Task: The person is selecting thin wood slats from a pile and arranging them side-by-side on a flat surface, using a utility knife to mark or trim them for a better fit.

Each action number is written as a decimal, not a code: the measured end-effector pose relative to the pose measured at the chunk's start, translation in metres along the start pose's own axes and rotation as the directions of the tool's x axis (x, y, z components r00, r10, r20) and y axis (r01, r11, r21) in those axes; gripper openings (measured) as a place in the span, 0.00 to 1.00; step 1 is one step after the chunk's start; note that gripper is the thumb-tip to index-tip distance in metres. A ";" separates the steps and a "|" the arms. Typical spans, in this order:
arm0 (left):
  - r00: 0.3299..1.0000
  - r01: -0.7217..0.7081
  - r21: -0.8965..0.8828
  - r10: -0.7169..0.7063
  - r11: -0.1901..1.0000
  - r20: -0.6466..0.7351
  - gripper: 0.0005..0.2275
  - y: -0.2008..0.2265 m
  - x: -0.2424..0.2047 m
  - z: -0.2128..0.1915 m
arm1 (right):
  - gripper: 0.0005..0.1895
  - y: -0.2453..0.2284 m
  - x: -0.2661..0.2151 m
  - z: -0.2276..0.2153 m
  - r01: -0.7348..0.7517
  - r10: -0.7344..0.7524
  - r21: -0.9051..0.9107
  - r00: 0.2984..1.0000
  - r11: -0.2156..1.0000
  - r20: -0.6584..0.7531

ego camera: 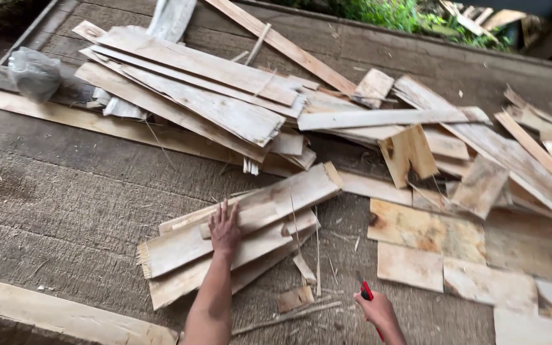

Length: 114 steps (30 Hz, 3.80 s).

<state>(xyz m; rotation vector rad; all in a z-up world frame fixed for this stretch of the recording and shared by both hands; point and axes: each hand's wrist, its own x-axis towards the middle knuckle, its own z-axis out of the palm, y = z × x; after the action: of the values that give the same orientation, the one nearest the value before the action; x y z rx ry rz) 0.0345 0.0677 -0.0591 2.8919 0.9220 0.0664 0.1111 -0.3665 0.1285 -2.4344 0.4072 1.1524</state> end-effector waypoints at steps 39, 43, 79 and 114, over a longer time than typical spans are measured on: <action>0.959 0.007 0.088 0.018 0.996 -0.284 0.44 -0.008 0.001 0.046 | 0.07 -0.590 0.274 -0.035 0.646 -0.969 -0.724 0.207 0.241 -0.138; 0.961 0.013 0.100 0.015 0.995 -0.275 0.47 -0.007 0.000 0.045 | 0.10 -0.607 0.256 -0.058 0.719 -0.956 -0.643 0.109 0.264 -0.271; 0.946 0.016 0.044 -0.001 0.999 -0.325 0.39 -0.004 0.000 0.043 | 0.60 -0.579 0.102 0.021 0.525 -0.607 -0.592 0.791 0.611 0.075; 0.937 -0.019 -0.046 0.001 0.999 -0.351 0.39 -0.002 0.001 0.031 | 0.20 -0.532 0.053 0.153 0.608 -0.719 0.483 0.223 0.631 0.658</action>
<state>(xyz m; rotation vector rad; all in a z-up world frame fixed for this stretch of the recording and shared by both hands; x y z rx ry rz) 0.0360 0.0674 -0.0899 2.8894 0.9375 0.6155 0.2697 0.1666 0.1285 -1.3375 -0.8057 1.5368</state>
